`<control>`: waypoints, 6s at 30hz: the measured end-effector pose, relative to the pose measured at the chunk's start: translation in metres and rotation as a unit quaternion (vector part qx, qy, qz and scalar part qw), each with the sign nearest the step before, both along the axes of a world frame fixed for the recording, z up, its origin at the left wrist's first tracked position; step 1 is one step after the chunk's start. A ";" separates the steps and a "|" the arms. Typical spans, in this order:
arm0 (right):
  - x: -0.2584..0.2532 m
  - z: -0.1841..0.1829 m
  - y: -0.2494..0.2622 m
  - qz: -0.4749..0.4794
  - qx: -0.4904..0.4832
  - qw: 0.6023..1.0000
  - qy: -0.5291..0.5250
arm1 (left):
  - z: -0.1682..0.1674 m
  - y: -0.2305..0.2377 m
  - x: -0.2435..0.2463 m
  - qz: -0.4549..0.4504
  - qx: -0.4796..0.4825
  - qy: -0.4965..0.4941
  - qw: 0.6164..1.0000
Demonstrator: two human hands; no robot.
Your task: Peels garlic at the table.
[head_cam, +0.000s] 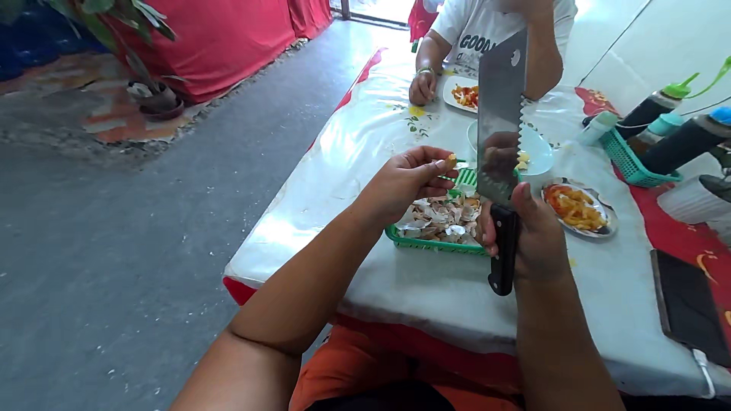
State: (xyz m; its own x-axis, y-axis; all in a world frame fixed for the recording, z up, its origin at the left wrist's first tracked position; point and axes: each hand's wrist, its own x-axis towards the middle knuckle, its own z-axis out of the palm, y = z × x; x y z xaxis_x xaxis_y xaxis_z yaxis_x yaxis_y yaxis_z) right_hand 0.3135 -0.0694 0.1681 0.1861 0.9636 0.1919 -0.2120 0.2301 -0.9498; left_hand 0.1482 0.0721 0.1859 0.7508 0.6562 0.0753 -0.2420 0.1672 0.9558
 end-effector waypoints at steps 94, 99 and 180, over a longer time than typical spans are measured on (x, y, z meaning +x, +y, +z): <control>-0.008 -0.006 0.001 0.047 0.032 0.994 -0.095 | -0.004 -0.003 0.002 0.053 0.067 -0.060 0.995; -0.008 -0.005 0.000 0.012 0.020 0.996 -0.085 | -0.005 -0.004 0.002 0.049 0.061 -0.052 0.996; -0.013 -0.006 0.002 0.007 0.027 0.997 -0.065 | -0.012 -0.009 0.005 0.077 0.136 -0.072 0.985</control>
State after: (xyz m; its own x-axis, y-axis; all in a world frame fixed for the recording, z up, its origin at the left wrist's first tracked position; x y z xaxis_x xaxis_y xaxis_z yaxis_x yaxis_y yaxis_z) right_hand 0.3002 -0.0672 0.1619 0.1430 0.9533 0.2661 -0.0912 0.2804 -0.9555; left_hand 0.1535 0.0635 0.1737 0.6132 0.7019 0.3624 -0.3810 -0.1391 0.9140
